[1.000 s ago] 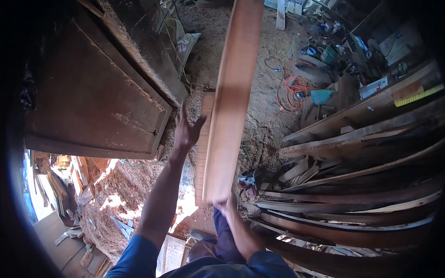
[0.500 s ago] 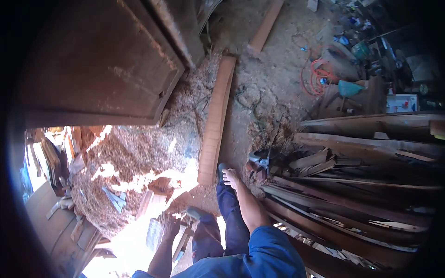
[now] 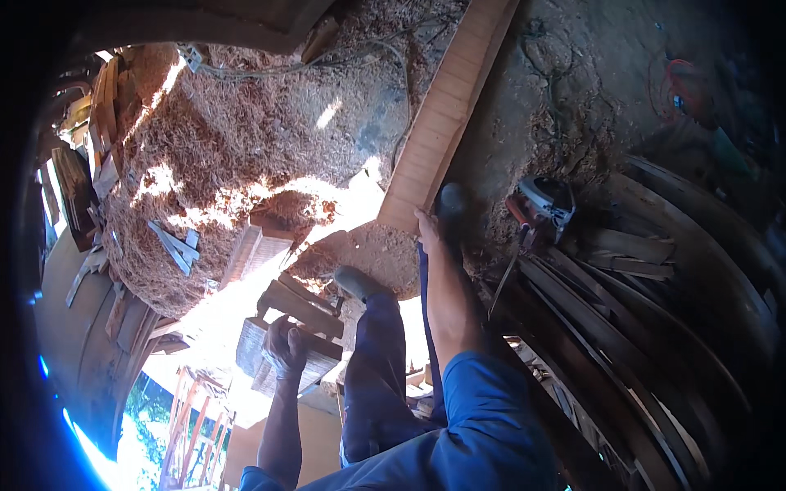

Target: The person measures and marks a curved wooden plank before sawing along the lines and drilling holes into another wooden piece.

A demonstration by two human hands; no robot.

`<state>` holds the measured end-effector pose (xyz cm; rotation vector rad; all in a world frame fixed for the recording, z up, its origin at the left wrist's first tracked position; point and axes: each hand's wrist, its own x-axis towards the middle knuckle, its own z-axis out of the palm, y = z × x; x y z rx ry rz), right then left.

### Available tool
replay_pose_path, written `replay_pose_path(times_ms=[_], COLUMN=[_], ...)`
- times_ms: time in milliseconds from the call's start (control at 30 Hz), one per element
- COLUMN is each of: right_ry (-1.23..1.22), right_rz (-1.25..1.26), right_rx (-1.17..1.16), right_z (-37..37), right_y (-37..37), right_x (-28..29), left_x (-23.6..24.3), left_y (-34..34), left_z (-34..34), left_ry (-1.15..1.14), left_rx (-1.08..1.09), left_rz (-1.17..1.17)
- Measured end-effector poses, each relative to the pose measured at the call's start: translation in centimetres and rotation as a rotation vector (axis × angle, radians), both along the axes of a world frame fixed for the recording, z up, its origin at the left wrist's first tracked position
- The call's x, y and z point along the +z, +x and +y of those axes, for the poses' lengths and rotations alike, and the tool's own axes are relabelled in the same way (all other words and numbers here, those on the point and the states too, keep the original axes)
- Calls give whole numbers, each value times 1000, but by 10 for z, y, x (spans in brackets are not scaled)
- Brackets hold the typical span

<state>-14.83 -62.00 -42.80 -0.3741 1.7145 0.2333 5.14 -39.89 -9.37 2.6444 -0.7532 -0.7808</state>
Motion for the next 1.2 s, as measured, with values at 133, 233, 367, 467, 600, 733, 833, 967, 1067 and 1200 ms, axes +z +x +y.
replay_pose_path(times_ms=[133,233,367,467,600,733,833,967,1067,1200], right_ry=[-59,-208,-203,-363,-218,-100,19,-146,-284,-366], right_rz=[-46,-125,-293,-358,-487,-645,-726,-655,-650,-616], right_rx=[-84,-61,-49,106,-320,-508,-571,-543,-529,-603], right_z=[12,-2,1,-7,-17,-35,-28,9,-6,-6], right_y=[36,-9,4,4,-12,-54,-81,-109,-108,-97], right_x=[-4,-38,6,51,152,293,384,423,433,450], left_x=[-1,-12,-4,1,11,28,14,-1,-21,34], left_y=[6,4,9,8,9,6,-8,-65,-109,-120], left_z=[4,-6,-4,-3,-12,-73,-158,-256,-264,-310], left_ry=[1,-70,-46,-36,23,21,-86,90,-31,137], left_rx=[-18,-44,-62,-48,-38,-226,40,259,163,-85], left_rz=[-51,-27,-75,-90,27,16,801,1384,1223,832])
